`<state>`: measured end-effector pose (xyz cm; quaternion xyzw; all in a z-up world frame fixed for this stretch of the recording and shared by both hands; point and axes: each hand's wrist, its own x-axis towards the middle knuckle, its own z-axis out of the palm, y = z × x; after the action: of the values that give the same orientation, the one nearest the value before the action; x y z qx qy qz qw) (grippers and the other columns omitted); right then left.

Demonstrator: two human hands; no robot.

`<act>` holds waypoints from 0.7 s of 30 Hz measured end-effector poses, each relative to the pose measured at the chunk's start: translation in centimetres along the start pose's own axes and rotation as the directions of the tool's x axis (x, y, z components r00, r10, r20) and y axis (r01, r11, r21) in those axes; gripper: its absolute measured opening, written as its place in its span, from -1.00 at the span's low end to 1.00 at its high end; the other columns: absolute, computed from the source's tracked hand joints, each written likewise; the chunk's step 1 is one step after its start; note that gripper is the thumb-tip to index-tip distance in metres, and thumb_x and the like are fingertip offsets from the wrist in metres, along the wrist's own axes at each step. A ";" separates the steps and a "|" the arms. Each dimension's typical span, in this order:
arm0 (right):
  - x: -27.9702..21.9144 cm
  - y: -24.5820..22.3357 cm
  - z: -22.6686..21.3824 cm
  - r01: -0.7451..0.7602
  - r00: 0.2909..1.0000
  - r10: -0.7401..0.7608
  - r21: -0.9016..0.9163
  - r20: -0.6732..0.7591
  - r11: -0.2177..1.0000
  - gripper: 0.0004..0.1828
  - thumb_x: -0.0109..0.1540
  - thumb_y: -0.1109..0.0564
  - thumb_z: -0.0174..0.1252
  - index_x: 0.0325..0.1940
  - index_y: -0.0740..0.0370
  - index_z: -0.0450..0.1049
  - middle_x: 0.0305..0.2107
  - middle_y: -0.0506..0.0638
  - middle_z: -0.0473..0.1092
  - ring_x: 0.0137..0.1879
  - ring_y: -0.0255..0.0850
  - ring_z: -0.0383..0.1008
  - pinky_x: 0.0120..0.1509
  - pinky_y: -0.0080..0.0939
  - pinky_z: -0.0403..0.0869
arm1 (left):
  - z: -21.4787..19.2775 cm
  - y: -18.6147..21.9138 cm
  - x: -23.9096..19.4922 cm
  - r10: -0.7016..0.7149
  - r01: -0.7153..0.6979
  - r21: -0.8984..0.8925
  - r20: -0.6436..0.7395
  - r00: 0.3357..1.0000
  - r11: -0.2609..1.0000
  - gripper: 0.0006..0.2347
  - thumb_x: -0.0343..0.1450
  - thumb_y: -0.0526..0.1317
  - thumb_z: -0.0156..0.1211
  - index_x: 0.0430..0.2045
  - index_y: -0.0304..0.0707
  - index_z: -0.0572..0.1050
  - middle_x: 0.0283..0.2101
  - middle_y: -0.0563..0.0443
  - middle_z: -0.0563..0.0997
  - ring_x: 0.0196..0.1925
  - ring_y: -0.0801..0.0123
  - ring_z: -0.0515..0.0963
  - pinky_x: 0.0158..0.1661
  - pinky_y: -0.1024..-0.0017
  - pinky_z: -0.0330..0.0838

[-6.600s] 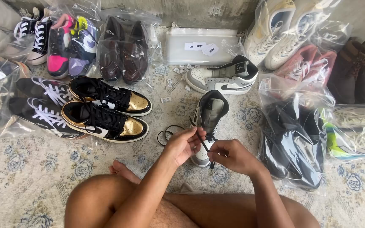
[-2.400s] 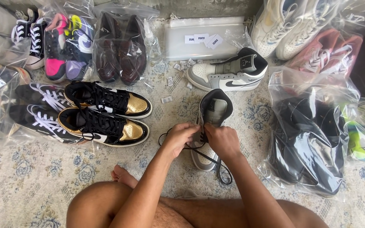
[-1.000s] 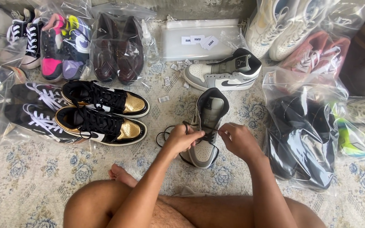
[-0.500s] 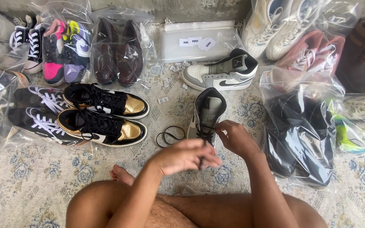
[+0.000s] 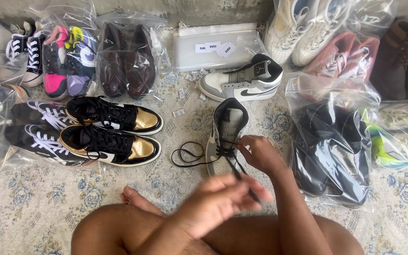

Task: The person sits on a rug surrounded by various shoes and laces a grey and white high-top sneaker. They thread the laces through the eyelets, pull them tight, and tie a knot.

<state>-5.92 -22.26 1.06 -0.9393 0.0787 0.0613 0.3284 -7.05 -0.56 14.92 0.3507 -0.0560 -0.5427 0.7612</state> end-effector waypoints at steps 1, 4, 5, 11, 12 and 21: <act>0.0 0.1 0.0 -0.001 1.000 0.001 0.002 -0.002 1.000 -0.91 0.21 0.20 0.20 -0.27 0.16 0.61 -0.34 -0.02 0.62 -0.37 -0.18 0.61 -0.15 -0.14 0.61 | -0.5 1.8 -0.3 -0.002 0.002 0.002 0.001 1.000 1.000 -0.85 0.48 -0.26 0.13 -0.18 -0.38 0.53 -0.08 -0.23 0.65 -0.08 0.27 0.64 0.03 0.40 0.57; 0.1 0.0 0.0 0.004 0.999 -0.003 0.040 -0.035 0.999 -0.87 0.22 0.20 0.23 -0.18 0.21 0.64 -0.34 0.05 0.63 -0.46 -0.19 0.61 -0.27 -0.21 0.61 | -2.5 6.7 -1.2 0.350 -0.354 0.120 0.054 0.935 0.928 -0.75 0.45 -0.25 0.23 -0.02 -0.34 0.48 0.05 -0.24 0.59 0.16 0.12 0.52 0.15 0.24 0.49; 0.2 -0.1 -0.1 0.002 1.000 -0.001 0.041 -0.025 0.999 -0.87 0.23 0.19 0.22 -0.18 0.20 0.65 -0.35 0.03 0.64 -0.44 -0.19 0.63 -0.27 -0.22 0.62 | -3.6 7.8 -1.4 0.419 -0.406 0.155 -0.065 0.906 0.901 -0.60 0.39 -0.30 0.19 0.13 -0.42 0.35 0.17 -0.30 0.49 0.28 0.06 0.43 0.21 0.21 0.43; 0.5 2.8 1.5 0.071 0.997 -0.062 0.181 -0.054 0.981 -0.89 0.20 0.23 0.24 -0.23 0.16 0.65 -0.35 0.11 0.64 -0.23 0.11 0.67 -0.11 0.01 0.59 | -10.3 8.2 -0.7 0.530 -0.456 0.272 -0.463 0.710 0.848 -0.50 0.37 -0.31 0.15 0.26 -0.20 0.26 0.24 -0.17 0.44 0.36 0.06 0.40 0.24 0.22 0.31; 0.5 2.9 1.4 0.057 0.998 -0.049 0.177 -0.051 0.982 -0.88 0.20 0.23 0.25 -0.22 0.14 0.66 -0.33 0.09 0.65 -0.21 0.09 0.68 -0.09 0.02 0.59 | -11.4 8.0 -0.3 0.531 -0.483 0.241 -0.533 0.659 0.842 -0.57 0.39 -0.35 0.15 0.19 -0.15 0.34 0.13 -0.10 0.54 0.29 0.12 0.50 0.20 0.25 0.34; -0.2 2.0 0.4 0.055 0.998 -0.058 0.336 -0.002 0.940 -0.93 0.18 0.28 0.26 -0.30 0.23 0.65 -0.27 0.17 0.65 -0.07 0.14 0.67 0.02 0.03 0.62 | -11.3 8.0 0.0 0.516 -0.517 0.185 -0.586 0.625 0.836 -0.63 0.39 -0.33 0.20 0.12 -0.11 0.41 0.04 -0.05 0.59 0.23 0.14 0.55 0.10 0.36 0.39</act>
<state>-6.56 -23.56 -0.45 -0.8711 0.0595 0.0413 0.4858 4.56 6.09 11.21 0.4761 0.0966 -0.1571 0.8598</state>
